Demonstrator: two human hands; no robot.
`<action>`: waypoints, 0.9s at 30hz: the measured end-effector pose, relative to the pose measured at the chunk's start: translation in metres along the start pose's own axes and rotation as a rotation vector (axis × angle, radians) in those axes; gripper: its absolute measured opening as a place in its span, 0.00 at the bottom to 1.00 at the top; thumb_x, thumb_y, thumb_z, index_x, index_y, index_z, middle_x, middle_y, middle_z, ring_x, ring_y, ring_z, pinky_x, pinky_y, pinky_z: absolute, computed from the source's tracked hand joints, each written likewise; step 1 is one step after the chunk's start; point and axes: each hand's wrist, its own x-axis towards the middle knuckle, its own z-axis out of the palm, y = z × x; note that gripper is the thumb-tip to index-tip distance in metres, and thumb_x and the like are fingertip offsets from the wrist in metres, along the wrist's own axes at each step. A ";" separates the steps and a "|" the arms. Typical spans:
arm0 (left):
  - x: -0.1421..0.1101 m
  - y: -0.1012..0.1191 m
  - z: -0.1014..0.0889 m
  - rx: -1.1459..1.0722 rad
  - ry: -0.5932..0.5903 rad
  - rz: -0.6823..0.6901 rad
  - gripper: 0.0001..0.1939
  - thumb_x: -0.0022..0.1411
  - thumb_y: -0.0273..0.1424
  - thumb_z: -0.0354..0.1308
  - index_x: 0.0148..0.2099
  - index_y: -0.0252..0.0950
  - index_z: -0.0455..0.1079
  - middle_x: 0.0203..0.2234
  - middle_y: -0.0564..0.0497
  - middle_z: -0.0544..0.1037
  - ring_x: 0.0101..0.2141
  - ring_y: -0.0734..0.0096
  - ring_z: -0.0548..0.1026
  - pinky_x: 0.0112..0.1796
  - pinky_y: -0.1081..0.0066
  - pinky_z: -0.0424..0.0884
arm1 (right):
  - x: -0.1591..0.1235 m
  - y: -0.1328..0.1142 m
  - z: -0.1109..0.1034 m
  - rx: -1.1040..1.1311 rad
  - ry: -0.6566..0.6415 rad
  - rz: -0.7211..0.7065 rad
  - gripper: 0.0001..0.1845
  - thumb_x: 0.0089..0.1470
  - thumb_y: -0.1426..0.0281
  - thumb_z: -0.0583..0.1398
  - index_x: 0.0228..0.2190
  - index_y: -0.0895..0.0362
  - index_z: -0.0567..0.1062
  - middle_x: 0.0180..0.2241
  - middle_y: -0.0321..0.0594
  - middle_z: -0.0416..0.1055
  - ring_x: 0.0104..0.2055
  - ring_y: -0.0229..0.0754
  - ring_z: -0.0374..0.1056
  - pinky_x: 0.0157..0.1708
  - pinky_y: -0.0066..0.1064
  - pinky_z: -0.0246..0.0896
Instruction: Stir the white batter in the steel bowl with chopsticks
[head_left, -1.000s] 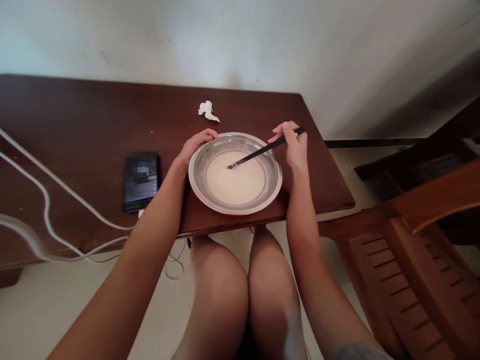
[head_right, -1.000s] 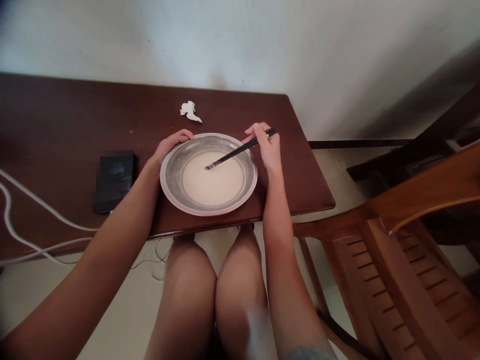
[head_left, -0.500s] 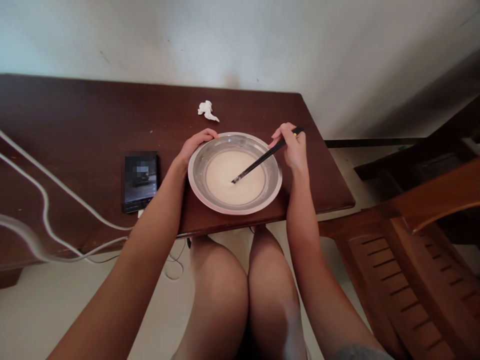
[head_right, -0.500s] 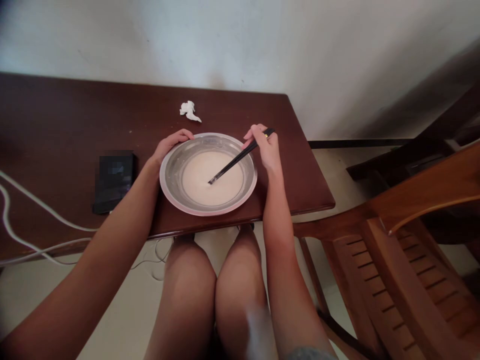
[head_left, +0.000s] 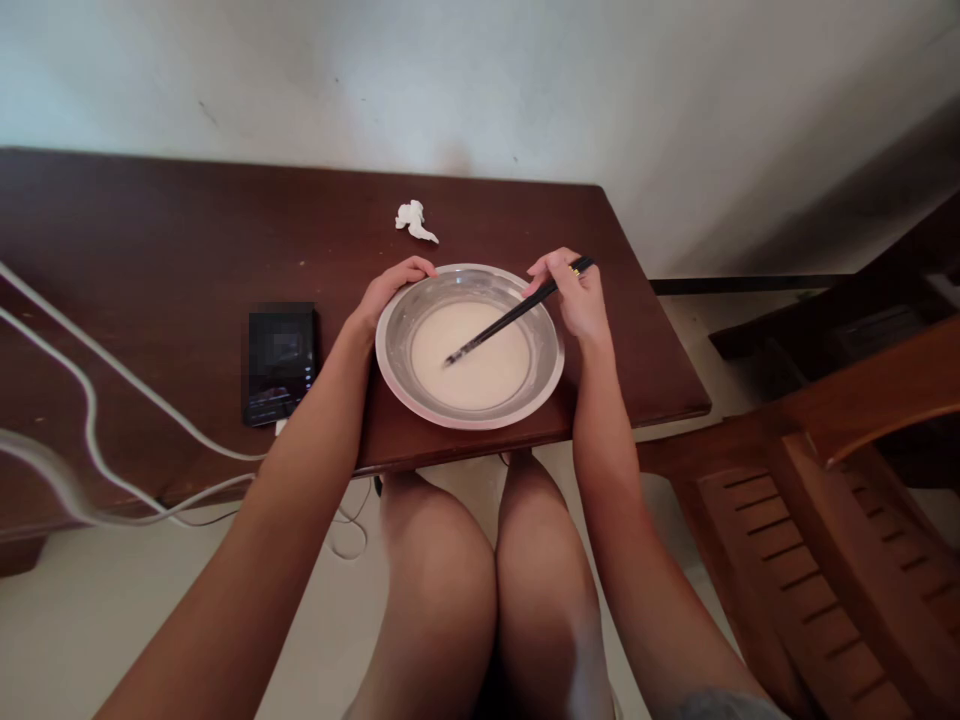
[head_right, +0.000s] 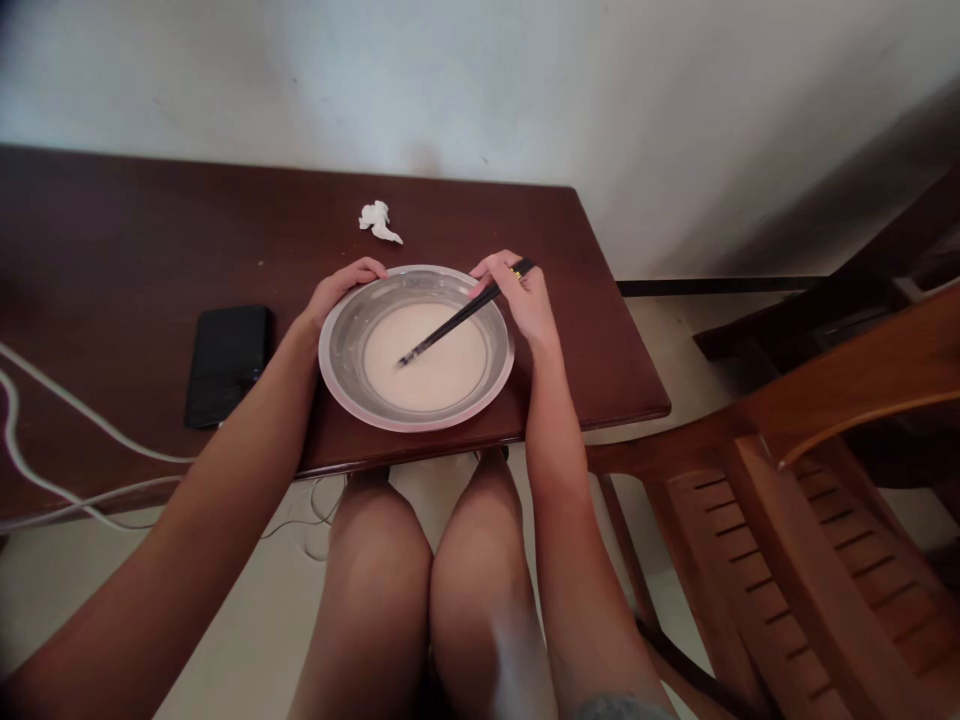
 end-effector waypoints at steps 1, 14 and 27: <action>0.000 0.000 0.000 0.004 -0.004 0.008 0.06 0.55 0.27 0.52 0.31 0.36 0.70 0.25 0.54 0.73 0.27 0.76 0.70 0.31 0.76 0.66 | 0.000 0.000 0.000 -0.001 0.026 -0.007 0.23 0.52 0.46 0.57 0.25 0.53 0.74 0.18 0.29 0.71 0.24 0.33 0.71 0.32 0.30 0.67; 0.003 -0.003 -0.002 0.023 0.027 0.061 0.04 0.53 0.25 0.53 0.28 0.36 0.68 0.27 0.53 0.72 0.28 0.76 0.68 0.32 0.76 0.65 | 0.000 -0.001 0.000 0.013 0.063 -0.002 0.23 0.52 0.47 0.57 0.24 0.53 0.74 0.18 0.29 0.71 0.22 0.32 0.69 0.30 0.28 0.66; 0.001 -0.001 -0.001 0.027 0.006 0.050 0.04 0.53 0.27 0.53 0.29 0.36 0.69 0.27 0.53 0.72 0.28 0.75 0.69 0.32 0.76 0.66 | 0.001 0.000 -0.003 -0.023 0.137 0.032 0.27 0.53 0.45 0.54 0.23 0.54 0.72 0.18 0.30 0.70 0.22 0.32 0.69 0.28 0.28 0.66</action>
